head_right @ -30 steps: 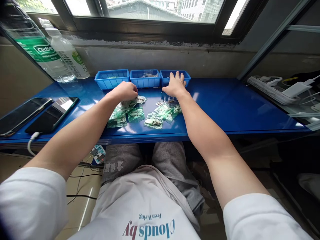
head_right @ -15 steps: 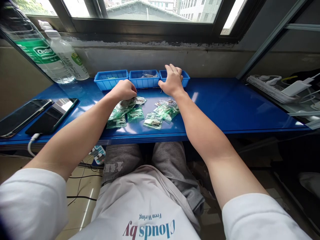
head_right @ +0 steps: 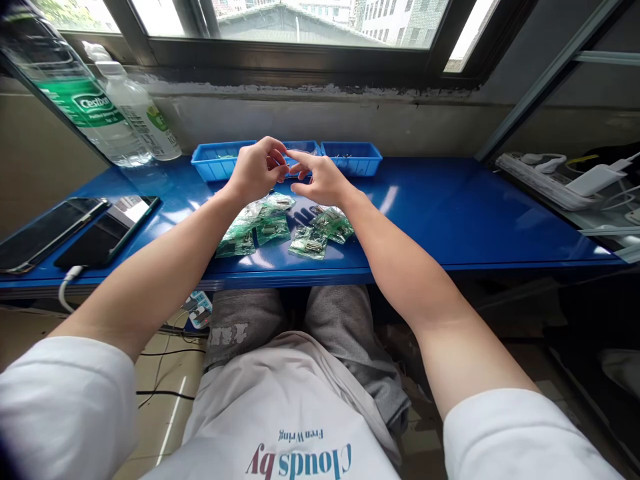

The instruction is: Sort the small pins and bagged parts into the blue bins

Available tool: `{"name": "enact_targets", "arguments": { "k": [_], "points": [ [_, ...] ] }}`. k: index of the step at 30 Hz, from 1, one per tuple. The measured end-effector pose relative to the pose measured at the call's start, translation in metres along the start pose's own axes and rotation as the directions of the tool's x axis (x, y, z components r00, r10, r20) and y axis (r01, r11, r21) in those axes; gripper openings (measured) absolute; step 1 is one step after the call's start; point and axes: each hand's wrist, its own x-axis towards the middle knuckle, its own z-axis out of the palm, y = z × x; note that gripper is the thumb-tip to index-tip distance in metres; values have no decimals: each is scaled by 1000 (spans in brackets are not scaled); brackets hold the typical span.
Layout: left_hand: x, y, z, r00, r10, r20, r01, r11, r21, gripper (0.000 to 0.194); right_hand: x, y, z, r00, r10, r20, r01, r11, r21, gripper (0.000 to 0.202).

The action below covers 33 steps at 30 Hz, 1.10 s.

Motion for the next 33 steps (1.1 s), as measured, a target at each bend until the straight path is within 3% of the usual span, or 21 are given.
{"name": "enact_targets", "arguments": {
  "k": [7,13,16,19,22,25,30,33],
  "points": [
    [-2,16,-5,995,-102,11,101,994,47,41,-4,-14,-5,995,71,64,-79,986,144,78],
    [-3,18,-6,996,-84,8,84,994,74,42,-4,-14,-4,993,74,94,-93,971,219,75],
    [-2,16,-8,998,-59,22,57,995,82,47,-1,-8,-4,993,112,41,-117,983,141,76],
    [0,11,-13,993,-92,71,77,979,187,43,3,3,-8,972,220,-87,-226,972,-59,84],
    [2,3,-17,973,-187,135,130,928,349,33,6,23,-16,917,341,-208,-387,888,-250,95],
    [2,-3,-18,935,-301,189,183,864,470,29,6,48,-25,852,426,-304,-511,804,-305,103],
    [0,-3,-18,847,-440,299,245,822,514,30,6,74,-29,804,518,-291,-593,731,-338,106],
    [0,0,-19,842,-446,303,257,826,501,23,6,76,-28,800,545,-251,-600,720,-347,106]
  ]
}}
